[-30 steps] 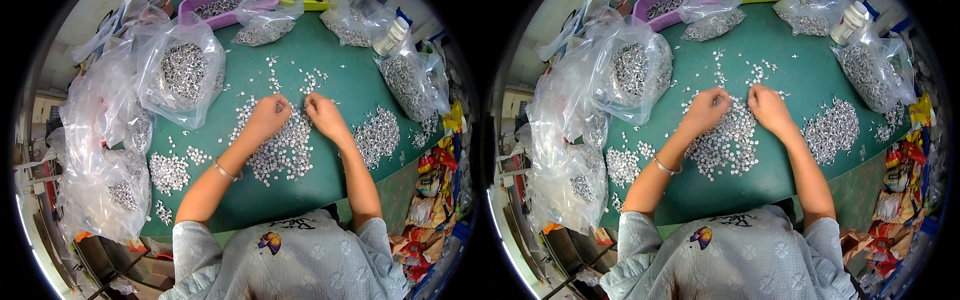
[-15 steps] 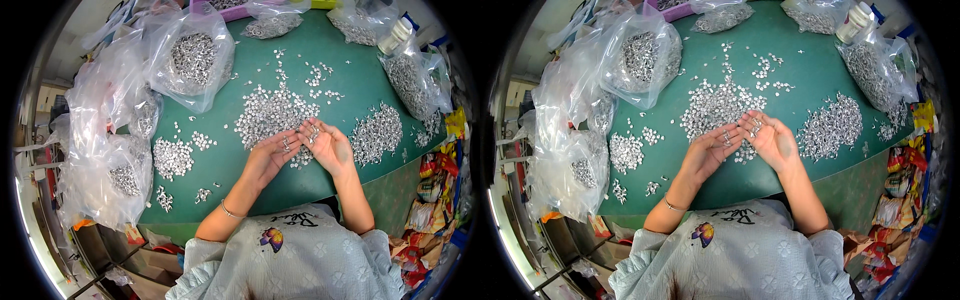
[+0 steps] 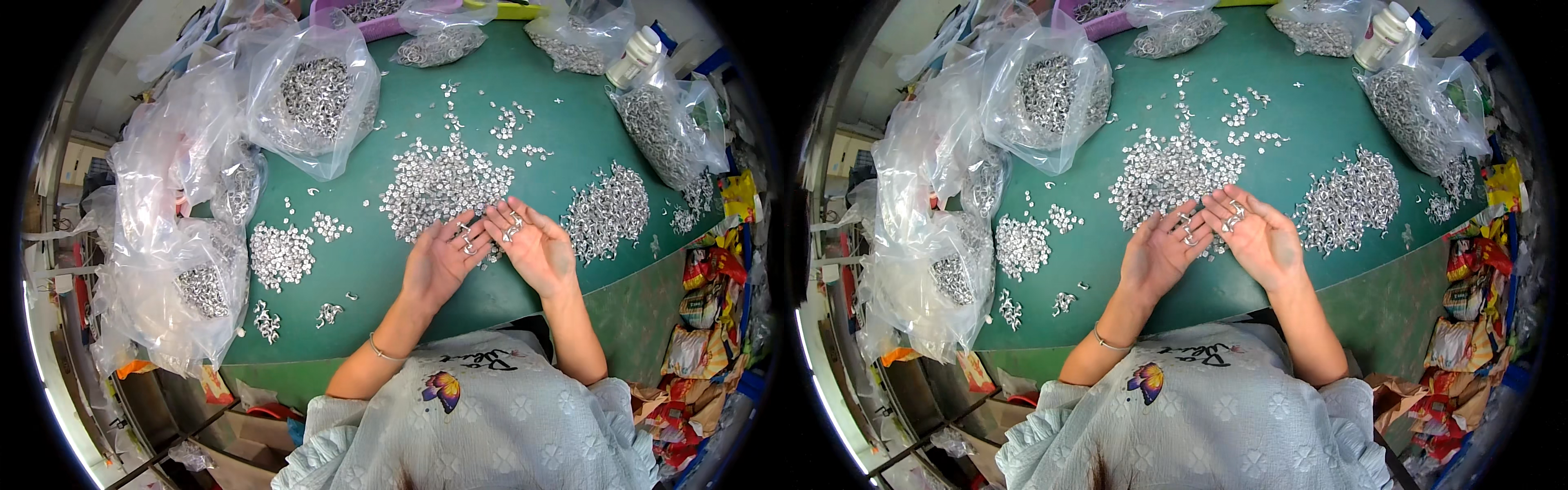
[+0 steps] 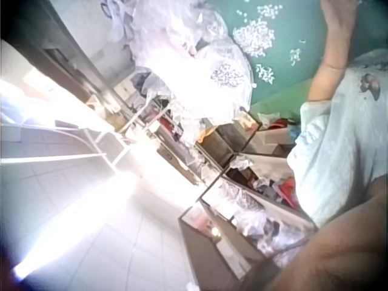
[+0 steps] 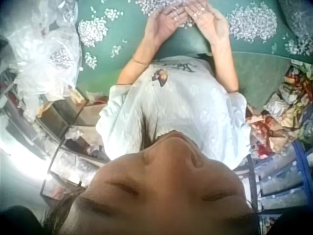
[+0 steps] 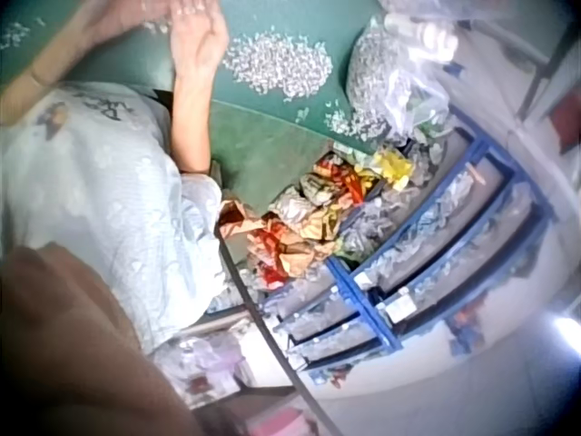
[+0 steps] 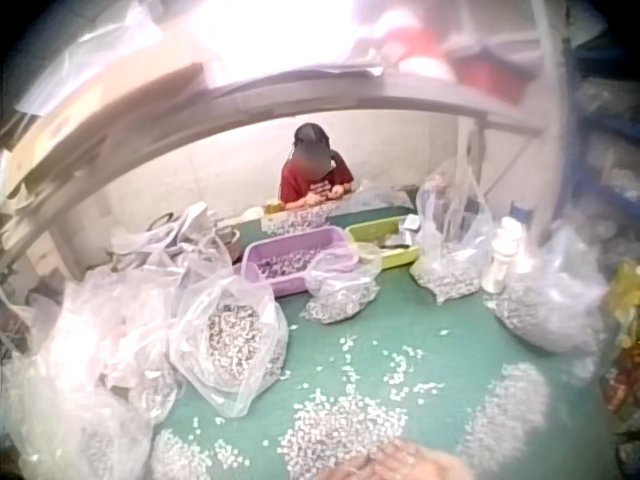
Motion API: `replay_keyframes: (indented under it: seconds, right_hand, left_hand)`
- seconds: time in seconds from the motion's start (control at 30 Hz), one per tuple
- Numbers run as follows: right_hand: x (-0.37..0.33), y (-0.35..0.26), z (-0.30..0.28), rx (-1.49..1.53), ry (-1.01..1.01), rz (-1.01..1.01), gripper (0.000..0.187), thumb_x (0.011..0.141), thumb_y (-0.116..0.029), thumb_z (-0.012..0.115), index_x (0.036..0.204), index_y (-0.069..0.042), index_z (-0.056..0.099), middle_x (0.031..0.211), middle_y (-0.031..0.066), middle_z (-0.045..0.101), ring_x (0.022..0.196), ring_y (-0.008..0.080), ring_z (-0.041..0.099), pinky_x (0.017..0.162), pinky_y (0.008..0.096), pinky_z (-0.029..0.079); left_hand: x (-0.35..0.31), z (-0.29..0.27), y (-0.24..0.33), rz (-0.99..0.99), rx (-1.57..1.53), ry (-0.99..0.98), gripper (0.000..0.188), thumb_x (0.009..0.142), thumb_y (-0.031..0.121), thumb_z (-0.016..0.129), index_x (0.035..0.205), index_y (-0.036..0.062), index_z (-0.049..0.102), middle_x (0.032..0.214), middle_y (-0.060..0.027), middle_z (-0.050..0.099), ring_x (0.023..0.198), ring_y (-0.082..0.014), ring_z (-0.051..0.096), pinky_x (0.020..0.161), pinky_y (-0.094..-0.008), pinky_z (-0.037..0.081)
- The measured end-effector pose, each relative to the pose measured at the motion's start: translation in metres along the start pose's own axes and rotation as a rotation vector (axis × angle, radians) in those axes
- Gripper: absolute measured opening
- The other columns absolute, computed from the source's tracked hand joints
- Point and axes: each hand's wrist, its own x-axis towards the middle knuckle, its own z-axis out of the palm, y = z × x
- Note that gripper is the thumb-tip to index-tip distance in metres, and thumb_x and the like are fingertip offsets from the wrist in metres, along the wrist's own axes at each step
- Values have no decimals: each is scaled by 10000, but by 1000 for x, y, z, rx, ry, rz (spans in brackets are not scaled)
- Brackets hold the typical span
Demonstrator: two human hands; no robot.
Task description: The person sorts small silver metal parts on a green work surface by hand, grouping them into piles and moving some into plastic bags.
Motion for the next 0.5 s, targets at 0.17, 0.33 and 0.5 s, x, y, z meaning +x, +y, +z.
replay_keyframes:
  seconds: [0.17, 0.33, 0.5]
  right_hand:
    - [-3, 7, 7, 54, -27, 13, 331, 974, -131, 446, 1232, 75, 474, 1300, 223, 499, 1280, 361, 430, 1113, 483, 330]
    - [-13, -12, 2, -34, 70, -72, 323, 964, -120, 472, 1229, 65, 493, 1291, 212, 516, 1249, 352, 462, 1090, 465, 359]
    - [-36, -72, -5, -556, 237, -468, 300, 919, -9, 519, 1204, 84, 534, 1174, 184, 596, 1105, 325, 572, 977, 403, 467]
  left_hand:
    - [-5, 5, -5, 28, 6, -6, 544, 1018, 355, 337, 1362, -64, 365, 1384, -271, 428, 1285, -368, 439, 1111, -474, 335]
    - [-8, 1, -4, 40, 96, -28, 514, 1013, 303, 366, 1364, -73, 354, 1416, -288, 385, 1324, -393, 394, 1106, -469, 342]
    - [-16, -3, -4, 84, 139, 25, 448, 983, 174, 445, 1346, -78, 367, 1414, -298, 384, 1336, -399, 379, 1098, -468, 359]
